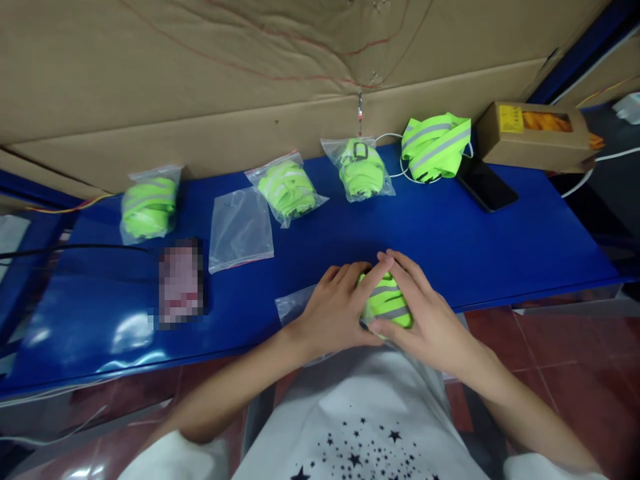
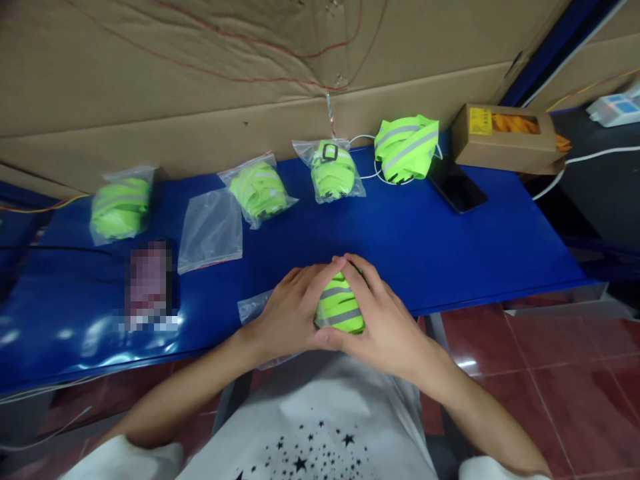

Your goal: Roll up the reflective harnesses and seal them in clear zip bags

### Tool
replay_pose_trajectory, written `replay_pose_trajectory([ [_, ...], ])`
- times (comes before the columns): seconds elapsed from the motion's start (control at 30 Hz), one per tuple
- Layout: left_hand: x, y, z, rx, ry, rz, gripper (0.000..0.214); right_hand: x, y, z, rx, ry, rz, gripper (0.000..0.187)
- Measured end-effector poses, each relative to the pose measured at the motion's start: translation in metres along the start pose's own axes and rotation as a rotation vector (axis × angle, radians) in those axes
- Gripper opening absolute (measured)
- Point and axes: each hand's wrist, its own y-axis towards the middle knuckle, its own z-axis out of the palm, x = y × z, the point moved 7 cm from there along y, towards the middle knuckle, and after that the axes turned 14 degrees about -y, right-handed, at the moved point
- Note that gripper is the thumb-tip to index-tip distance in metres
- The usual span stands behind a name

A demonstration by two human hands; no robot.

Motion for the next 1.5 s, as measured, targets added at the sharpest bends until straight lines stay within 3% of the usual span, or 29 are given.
replay_pose_trajectory([
  [0.03,-0.001,-0.001,-0.001,-0.016,0.017,0.004,0.11,-0.001,-0.002,0.0,0.012,-0.003,0.036,0.084],
  [0.2,-0.008,-0.003,-0.004,-0.06,0.097,0.039,0.097,-0.01,-0.004,-0.006,-0.145,0.191,0.185,0.056],
  [0.3,-0.011,0.0,-0.002,-0.038,0.143,0.049,0.099,-0.015,0.0,-0.004,-0.199,0.274,0.262,0.044],
  [0.4,-0.011,0.007,0.0,-0.009,0.213,0.007,0.113,-0.011,0.002,-0.012,-0.351,0.217,0.199,0.029],
  [0.53,-0.015,0.013,-0.006,-0.079,0.383,-0.081,0.117,0.0,0.005,-0.025,-0.532,0.06,0.087,0.025],
  [0.67,-0.019,0.014,-0.006,-0.129,0.398,-0.069,0.118,0.003,0.011,-0.03,-0.616,-0.008,0.01,0.027],
  [0.8,-0.013,0.014,-0.008,-0.172,0.348,-0.061,0.121,0.002,0.017,-0.029,-0.682,-0.036,0.027,0.022],
  [0.97,-0.004,0.022,-0.012,-0.146,0.41,-0.055,0.109,0.002,0.024,-0.017,-0.565,-0.036,0.083,0.027],
  [1.17,-0.017,0.031,-0.014,-0.187,0.503,0.18,0.09,0.006,0.028,-0.016,-0.557,-0.031,0.077,0.033],
  [1.27,-0.014,0.031,-0.022,-0.212,0.496,0.236,0.084,0.006,0.029,-0.019,-0.518,0.055,0.049,0.042],
  [1.4,0.001,0.024,-0.029,-0.23,0.462,0.283,0.085,0.005,0.029,-0.012,-0.336,0.237,0.012,0.03],
  [1.5,0.007,0.018,-0.026,-0.234,0.458,0.308,0.088,0.001,0.029,-0.006,-0.307,0.317,0.031,0.025],
])
